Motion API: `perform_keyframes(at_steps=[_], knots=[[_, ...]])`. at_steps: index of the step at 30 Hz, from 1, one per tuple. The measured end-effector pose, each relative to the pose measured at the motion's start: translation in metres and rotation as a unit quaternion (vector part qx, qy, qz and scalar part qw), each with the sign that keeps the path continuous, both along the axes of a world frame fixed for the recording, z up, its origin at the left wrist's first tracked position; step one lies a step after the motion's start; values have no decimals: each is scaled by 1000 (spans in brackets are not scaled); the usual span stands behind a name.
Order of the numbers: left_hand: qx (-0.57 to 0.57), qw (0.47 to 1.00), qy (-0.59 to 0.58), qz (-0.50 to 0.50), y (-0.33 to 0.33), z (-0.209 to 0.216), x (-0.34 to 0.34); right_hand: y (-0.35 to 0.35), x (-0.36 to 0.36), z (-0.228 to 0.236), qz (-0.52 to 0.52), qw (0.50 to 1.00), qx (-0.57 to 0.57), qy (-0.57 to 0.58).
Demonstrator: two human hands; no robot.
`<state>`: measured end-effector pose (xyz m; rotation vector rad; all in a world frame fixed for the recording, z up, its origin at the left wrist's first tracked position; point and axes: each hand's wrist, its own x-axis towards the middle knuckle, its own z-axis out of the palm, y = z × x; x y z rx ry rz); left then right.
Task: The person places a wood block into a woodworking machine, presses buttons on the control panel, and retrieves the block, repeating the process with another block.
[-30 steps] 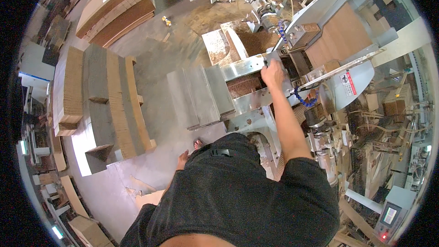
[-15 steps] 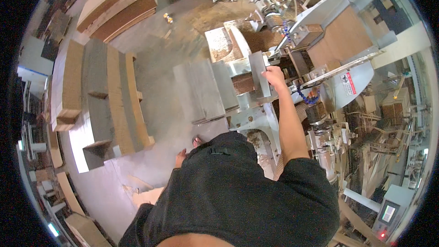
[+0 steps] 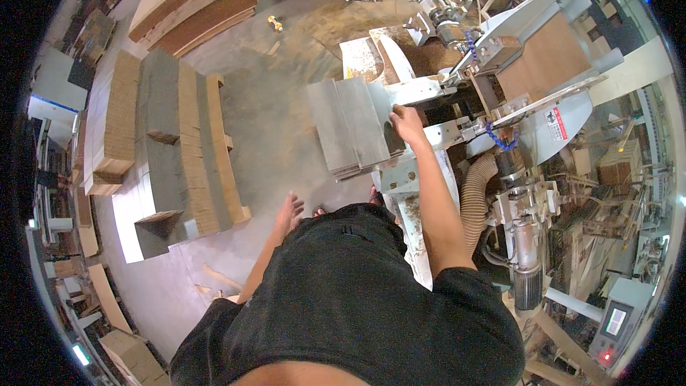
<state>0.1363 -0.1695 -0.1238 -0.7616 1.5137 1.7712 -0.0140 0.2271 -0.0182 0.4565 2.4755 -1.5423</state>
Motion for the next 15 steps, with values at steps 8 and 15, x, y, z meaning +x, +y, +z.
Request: perform_keyframes(at_steps=[8,15], knots=[[127,986,105,-30,71,139,-109,-80,139,78,-346,917,-170,105],[180,976,85,-86,116,180,-146,-182,160,90,-342,858,-383,-1]])
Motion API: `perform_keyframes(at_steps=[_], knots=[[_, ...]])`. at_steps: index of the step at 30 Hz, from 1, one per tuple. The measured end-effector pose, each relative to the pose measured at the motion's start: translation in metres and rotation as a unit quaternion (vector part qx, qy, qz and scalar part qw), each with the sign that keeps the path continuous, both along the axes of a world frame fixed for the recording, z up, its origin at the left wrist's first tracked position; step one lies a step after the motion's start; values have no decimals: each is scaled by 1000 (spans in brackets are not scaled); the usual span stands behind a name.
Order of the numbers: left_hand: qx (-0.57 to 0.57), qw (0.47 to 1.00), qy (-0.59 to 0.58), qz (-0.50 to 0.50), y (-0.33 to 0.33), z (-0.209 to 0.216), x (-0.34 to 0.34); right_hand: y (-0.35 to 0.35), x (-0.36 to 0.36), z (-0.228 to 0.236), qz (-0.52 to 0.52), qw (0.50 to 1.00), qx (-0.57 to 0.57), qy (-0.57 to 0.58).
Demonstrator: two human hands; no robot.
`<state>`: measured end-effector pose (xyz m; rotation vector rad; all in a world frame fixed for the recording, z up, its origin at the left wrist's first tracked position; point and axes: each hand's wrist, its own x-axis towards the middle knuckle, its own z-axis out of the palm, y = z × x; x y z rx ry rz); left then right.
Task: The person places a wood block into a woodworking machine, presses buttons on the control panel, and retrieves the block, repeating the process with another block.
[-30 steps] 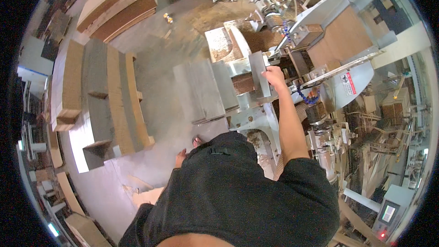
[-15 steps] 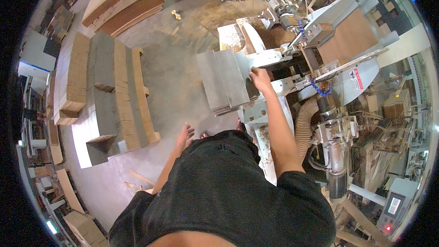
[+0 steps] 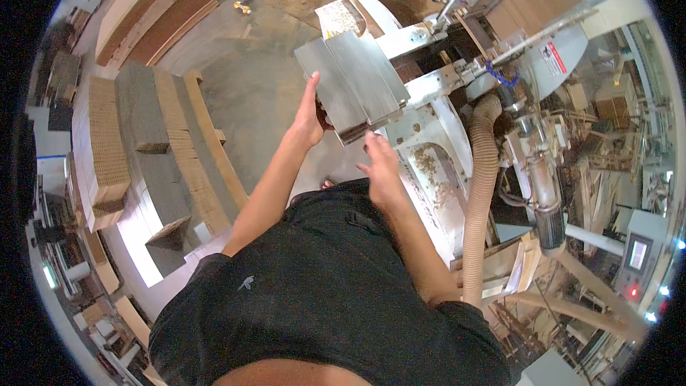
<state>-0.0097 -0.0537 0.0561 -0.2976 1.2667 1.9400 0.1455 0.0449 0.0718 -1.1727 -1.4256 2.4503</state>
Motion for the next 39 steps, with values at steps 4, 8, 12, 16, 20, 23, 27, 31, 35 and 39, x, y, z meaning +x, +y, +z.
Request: perform_keyframes(at_steps=[4,8,12,16,20,23,27,31,35,39], knots=[[6,996,-84,24,12,25,-1,-28,-27,-1,-2,998,-45,-49],[25,997,-59,44,9,7,-4,-47,-32,-11,-6,997,-54,-61],[58,994,-55,72,2,-3,-7,-54,-28,-16,37,994,-97,-18],[-14,995,-54,82,-6,6,-6,-30,-15,-9,212,976,-48,-10],[68,989,3,135,-15,8,7,17,9,-27,339,940,17,22],[53,986,3,160,-19,27,22,53,36,-64,271,956,97,48],[34,981,34,187,-4,80,32,99,53,-79,231,966,115,12],[70,981,105,146,57,141,19,130,58,-85,169,982,84,9],[95,985,126,70,156,198,-4,152,43,-65,160,980,115,35],[177,977,118,-24,282,248,-13,184,40,-80,147,966,196,85]])
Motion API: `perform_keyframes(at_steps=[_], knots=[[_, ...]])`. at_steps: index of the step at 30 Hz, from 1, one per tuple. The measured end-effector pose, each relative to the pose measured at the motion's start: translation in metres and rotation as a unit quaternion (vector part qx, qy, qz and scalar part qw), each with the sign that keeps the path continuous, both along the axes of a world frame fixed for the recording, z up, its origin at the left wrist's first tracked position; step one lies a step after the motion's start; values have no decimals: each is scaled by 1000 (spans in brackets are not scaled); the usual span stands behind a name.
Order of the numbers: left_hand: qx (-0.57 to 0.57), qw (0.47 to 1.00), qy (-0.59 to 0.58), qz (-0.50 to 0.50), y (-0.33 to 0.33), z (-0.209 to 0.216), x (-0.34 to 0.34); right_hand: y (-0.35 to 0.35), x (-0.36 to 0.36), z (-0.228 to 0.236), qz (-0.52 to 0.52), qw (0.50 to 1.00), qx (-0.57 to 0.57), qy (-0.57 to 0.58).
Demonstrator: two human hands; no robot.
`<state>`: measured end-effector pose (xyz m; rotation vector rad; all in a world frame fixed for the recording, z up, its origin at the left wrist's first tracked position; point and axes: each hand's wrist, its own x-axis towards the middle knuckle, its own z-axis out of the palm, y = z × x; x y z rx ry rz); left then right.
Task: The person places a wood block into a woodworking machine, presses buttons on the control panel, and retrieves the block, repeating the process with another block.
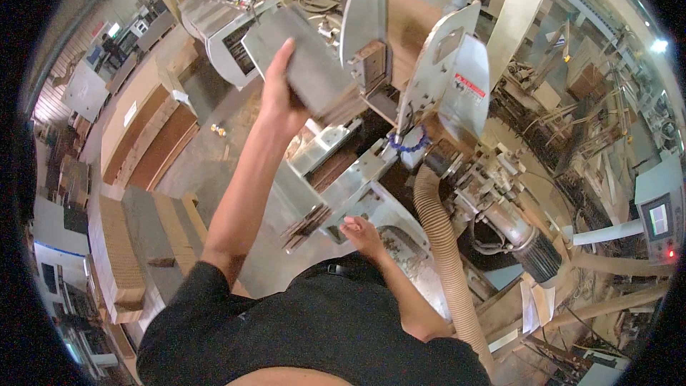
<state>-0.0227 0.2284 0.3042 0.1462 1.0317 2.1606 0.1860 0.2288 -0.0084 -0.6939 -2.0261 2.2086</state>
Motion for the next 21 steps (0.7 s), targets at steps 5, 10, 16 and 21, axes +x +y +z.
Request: perform_keyframes(at_steps=[5,10,16,21], knots=[[9,996,27,-80,144,29,-31,29,12,-1,-55,998,24,-5],[-59,995,38,-76,249,65,-64,42,33,-27,-134,987,-85,-7],[-123,991,11,-44,311,65,-62,47,50,-38,-193,976,-87,-57],[-52,992,102,-60,354,42,-106,52,43,-32,-202,970,-132,-33]])
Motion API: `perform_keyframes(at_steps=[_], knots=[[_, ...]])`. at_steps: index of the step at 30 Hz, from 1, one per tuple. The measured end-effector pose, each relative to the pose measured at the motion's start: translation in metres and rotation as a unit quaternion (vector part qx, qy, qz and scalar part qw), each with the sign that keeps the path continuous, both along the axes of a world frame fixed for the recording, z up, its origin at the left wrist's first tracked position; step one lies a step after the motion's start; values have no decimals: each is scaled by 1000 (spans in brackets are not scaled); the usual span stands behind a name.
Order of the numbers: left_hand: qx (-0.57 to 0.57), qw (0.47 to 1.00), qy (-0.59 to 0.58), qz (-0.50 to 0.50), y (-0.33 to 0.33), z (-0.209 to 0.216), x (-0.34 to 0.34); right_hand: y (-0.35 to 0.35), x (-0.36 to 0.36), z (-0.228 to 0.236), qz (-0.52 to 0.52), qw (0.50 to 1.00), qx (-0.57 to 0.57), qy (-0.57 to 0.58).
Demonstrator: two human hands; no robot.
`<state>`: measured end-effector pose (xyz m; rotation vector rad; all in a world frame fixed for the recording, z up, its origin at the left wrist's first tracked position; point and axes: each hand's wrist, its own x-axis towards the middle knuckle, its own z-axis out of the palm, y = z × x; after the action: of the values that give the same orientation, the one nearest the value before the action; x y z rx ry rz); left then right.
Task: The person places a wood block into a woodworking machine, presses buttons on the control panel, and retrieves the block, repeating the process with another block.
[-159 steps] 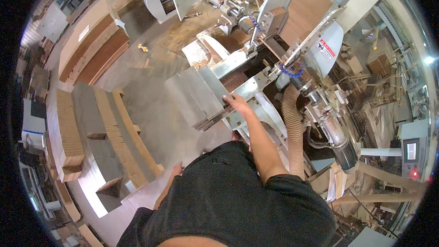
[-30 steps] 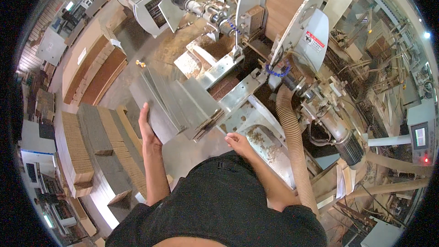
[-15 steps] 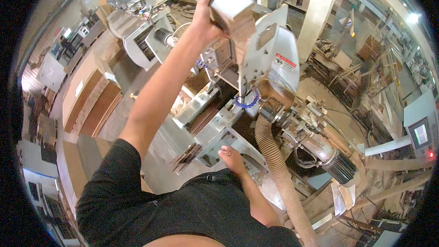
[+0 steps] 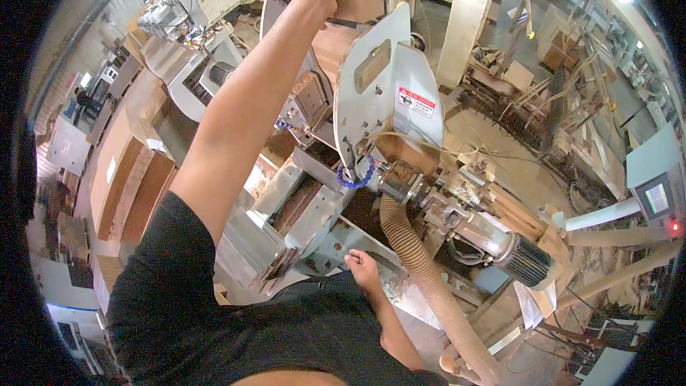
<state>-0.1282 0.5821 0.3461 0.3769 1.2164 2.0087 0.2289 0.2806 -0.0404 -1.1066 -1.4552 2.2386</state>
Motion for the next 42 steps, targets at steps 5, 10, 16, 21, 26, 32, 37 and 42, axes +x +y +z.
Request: perform_keyframes(at_steps=[5,10,16,21,26,32,37,42], knots=[[-37,991,45,117,10,3,-1,11,-17,10,25,998,-28,-42],[-237,909,-18,341,0,28,26,21,-29,-1,8,1000,10,-22],[-217,927,15,307,5,26,36,18,-28,6,9,999,-1,-35],[-108,984,41,139,9,21,32,14,-20,8,16,999,28,-42],[-79,991,24,110,-4,4,18,4,-13,-2,5,999,39,-30],[-77,992,34,97,-1,9,30,8,-16,12,21,998,51,-42],[-68,996,35,54,-1,0,31,9,-19,14,26,995,77,-55],[-59,996,32,59,-8,-5,28,6,-13,12,21,995,81,-53]])
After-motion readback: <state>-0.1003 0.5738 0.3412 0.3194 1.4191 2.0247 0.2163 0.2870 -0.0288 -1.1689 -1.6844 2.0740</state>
